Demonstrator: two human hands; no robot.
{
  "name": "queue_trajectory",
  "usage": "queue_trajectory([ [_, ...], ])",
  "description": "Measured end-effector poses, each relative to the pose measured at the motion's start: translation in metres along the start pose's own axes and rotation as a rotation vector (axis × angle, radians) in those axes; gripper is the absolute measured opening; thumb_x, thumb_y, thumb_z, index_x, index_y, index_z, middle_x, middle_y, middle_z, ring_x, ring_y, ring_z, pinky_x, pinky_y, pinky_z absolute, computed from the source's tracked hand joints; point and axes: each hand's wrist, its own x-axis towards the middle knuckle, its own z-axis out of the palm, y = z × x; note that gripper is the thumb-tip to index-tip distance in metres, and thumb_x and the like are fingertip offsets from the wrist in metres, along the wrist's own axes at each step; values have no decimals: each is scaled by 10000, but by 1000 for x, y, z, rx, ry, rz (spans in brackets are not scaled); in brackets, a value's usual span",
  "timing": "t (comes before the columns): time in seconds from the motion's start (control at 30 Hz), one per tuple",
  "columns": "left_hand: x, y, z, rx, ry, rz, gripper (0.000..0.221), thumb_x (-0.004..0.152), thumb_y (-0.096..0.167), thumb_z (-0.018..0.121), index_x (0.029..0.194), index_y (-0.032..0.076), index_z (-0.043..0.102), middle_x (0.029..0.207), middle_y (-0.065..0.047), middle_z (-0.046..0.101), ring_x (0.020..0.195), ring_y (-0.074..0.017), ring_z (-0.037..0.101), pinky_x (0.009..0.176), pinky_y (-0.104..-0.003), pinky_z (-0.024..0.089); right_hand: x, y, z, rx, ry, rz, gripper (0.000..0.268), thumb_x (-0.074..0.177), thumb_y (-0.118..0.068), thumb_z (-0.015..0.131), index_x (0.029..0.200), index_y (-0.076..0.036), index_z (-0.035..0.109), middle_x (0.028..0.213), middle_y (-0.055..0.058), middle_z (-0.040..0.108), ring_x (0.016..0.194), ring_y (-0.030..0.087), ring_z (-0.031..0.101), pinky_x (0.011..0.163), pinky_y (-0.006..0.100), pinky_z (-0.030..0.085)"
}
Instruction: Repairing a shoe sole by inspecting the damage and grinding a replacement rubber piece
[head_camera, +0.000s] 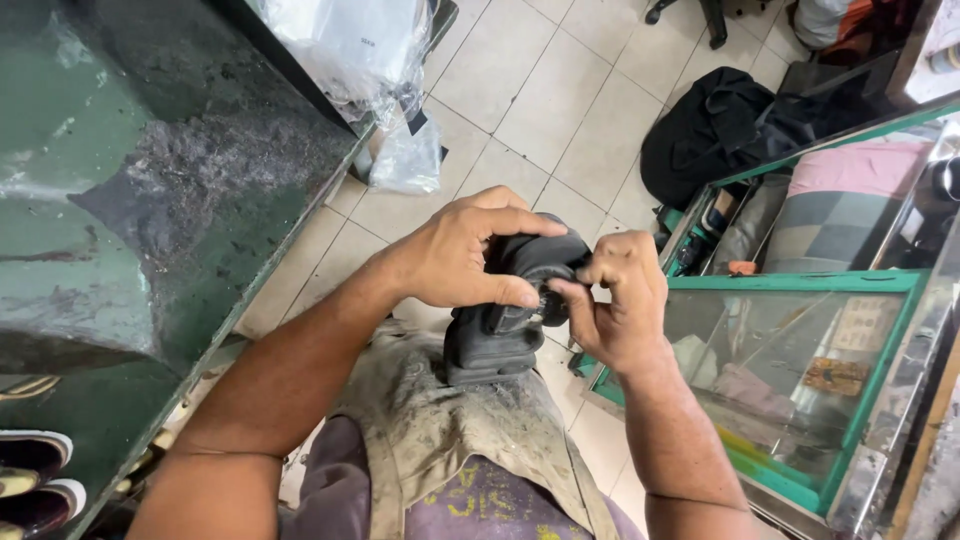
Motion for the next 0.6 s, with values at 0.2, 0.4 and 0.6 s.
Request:
queue_trajectory([
  [0.2, -20, 19, -22, 82, -27, 81, 750, 663, 474, 927, 1324, 200, 699, 1158, -111, 643, 938, -340, 666, 827, -450, 566, -13, -1, 21, 55, 95, -216, 253, 883, -123, 833, 794, -113, 597, 824, 92, 540, 603, 246, 505, 490, 340, 445],
  [0.4, -32, 16, -35, 30, -22, 98, 696, 695, 409, 930, 1303, 156, 704, 1166, -155, 640, 940, -364, 679, 813, -471, 573, -3, -14, 35, 130, 89, -144, 229, 818, -91, 881, 780, -117, 656, 829, 89, 560, 620, 257, 536, 488, 365, 448],
  [0.6, -40, -7, -46, -104, 7, 66, 614, 754, 292, 909, 1313, 149, 698, 1208, -110, 655, 948, -234, 694, 811, -340, 606, 24, -33, 57, 264, 92, 282, 769, 873, -395, 848, 1402, -11, 442, 1250, 157, 451, 1032, 234, 540, 879, 381, 513],
])
